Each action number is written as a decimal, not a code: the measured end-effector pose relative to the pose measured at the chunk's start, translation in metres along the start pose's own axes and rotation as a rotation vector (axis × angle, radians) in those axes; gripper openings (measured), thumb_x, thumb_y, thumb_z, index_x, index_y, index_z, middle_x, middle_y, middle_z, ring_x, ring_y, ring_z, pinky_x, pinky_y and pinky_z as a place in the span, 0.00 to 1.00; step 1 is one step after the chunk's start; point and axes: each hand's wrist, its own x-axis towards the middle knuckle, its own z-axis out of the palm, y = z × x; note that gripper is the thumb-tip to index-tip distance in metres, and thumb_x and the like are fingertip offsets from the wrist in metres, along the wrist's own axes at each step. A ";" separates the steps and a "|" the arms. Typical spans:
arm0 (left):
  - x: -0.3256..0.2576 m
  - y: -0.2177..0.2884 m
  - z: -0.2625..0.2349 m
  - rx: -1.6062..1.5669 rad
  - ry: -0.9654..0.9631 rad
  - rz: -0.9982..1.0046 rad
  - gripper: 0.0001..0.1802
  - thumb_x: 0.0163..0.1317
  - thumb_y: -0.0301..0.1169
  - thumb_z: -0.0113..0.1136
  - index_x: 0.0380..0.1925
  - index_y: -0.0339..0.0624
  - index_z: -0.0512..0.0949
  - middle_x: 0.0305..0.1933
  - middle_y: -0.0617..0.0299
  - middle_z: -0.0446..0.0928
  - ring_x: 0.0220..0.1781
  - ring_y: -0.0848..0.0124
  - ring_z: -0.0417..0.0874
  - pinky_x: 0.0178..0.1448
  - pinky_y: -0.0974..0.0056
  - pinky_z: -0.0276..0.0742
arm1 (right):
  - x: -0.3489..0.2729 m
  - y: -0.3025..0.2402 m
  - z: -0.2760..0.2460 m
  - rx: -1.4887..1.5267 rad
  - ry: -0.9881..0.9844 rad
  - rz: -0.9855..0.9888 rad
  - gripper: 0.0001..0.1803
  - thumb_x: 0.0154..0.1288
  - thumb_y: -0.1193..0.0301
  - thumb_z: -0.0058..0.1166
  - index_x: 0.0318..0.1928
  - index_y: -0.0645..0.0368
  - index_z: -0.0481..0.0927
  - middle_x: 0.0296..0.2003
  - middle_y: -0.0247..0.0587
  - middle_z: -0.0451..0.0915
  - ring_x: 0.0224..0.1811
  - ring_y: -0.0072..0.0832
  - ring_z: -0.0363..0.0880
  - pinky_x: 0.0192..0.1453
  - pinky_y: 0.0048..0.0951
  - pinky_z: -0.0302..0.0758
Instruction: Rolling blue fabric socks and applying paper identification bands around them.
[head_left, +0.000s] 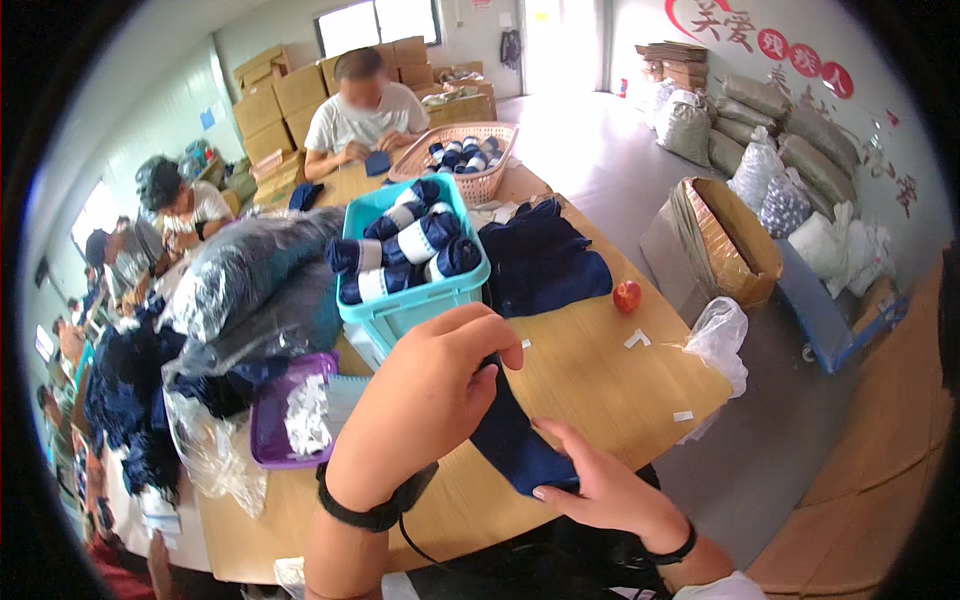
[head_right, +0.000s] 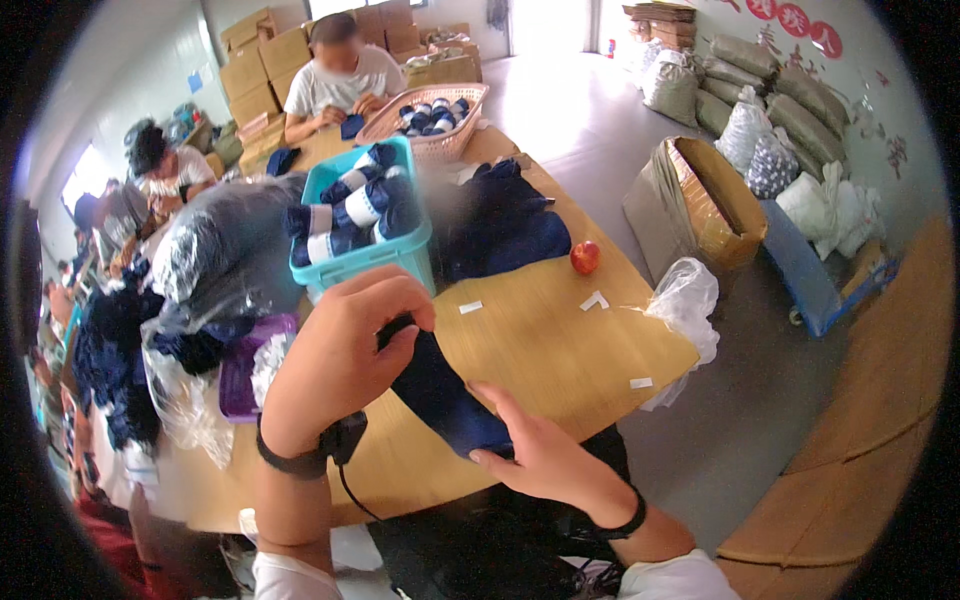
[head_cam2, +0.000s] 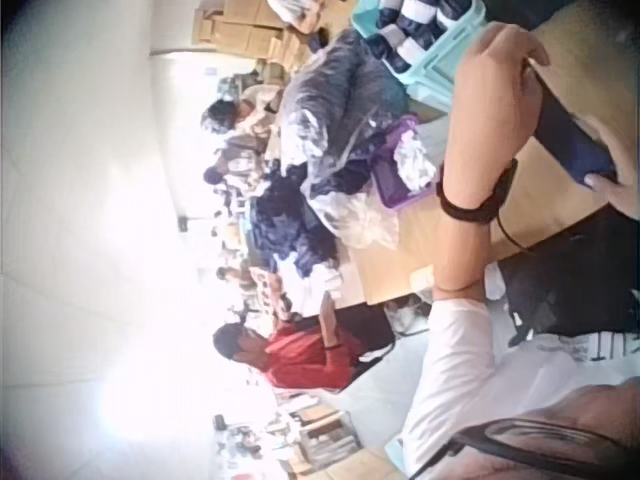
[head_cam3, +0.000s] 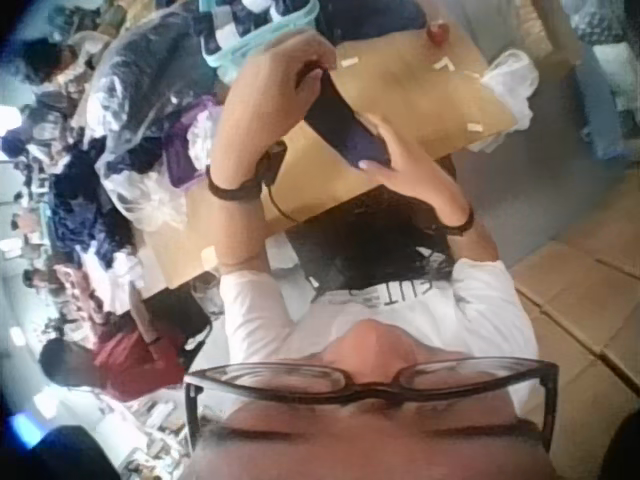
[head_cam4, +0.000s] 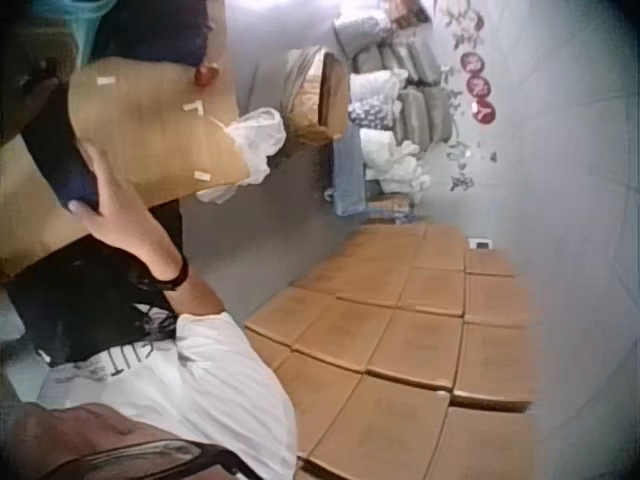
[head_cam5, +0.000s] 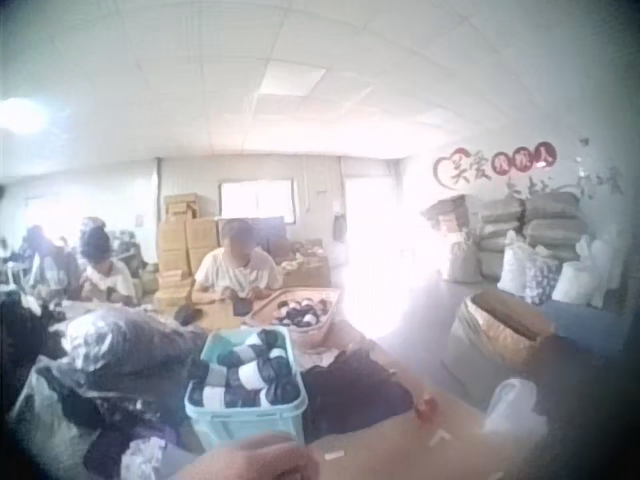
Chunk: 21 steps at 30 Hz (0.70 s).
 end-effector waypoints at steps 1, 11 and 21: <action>0.002 -0.001 0.004 0.199 -0.059 0.032 0.11 0.59 0.12 0.59 0.39 0.37 0.79 0.41 0.52 0.80 0.43 0.51 0.85 0.48 0.55 0.82 | -0.007 0.007 0.000 -0.084 -0.071 0.224 0.37 0.72 0.73 0.64 0.76 0.67 0.62 0.50 0.53 0.83 0.46 0.31 0.86 0.53 0.33 0.81; -0.016 0.029 0.001 0.284 0.027 0.085 0.05 0.62 0.18 0.62 0.37 0.38 0.79 0.41 0.51 0.81 0.44 0.45 0.84 0.47 0.50 0.80 | -0.042 -0.027 -0.001 0.305 -0.012 0.124 0.43 0.74 0.74 0.63 0.81 0.62 0.54 0.37 0.38 0.80 0.27 0.17 0.72 0.31 0.22 0.69; -0.040 0.062 -0.011 0.344 -0.033 -0.094 0.15 0.60 0.20 0.67 0.48 0.40 0.83 0.50 0.52 0.85 0.53 0.46 0.86 0.56 0.49 0.83 | -0.037 -0.025 -0.051 -0.132 -0.336 0.101 0.53 0.67 0.68 0.73 0.84 0.59 0.54 0.44 0.44 0.86 0.33 0.25 0.85 0.38 0.26 0.80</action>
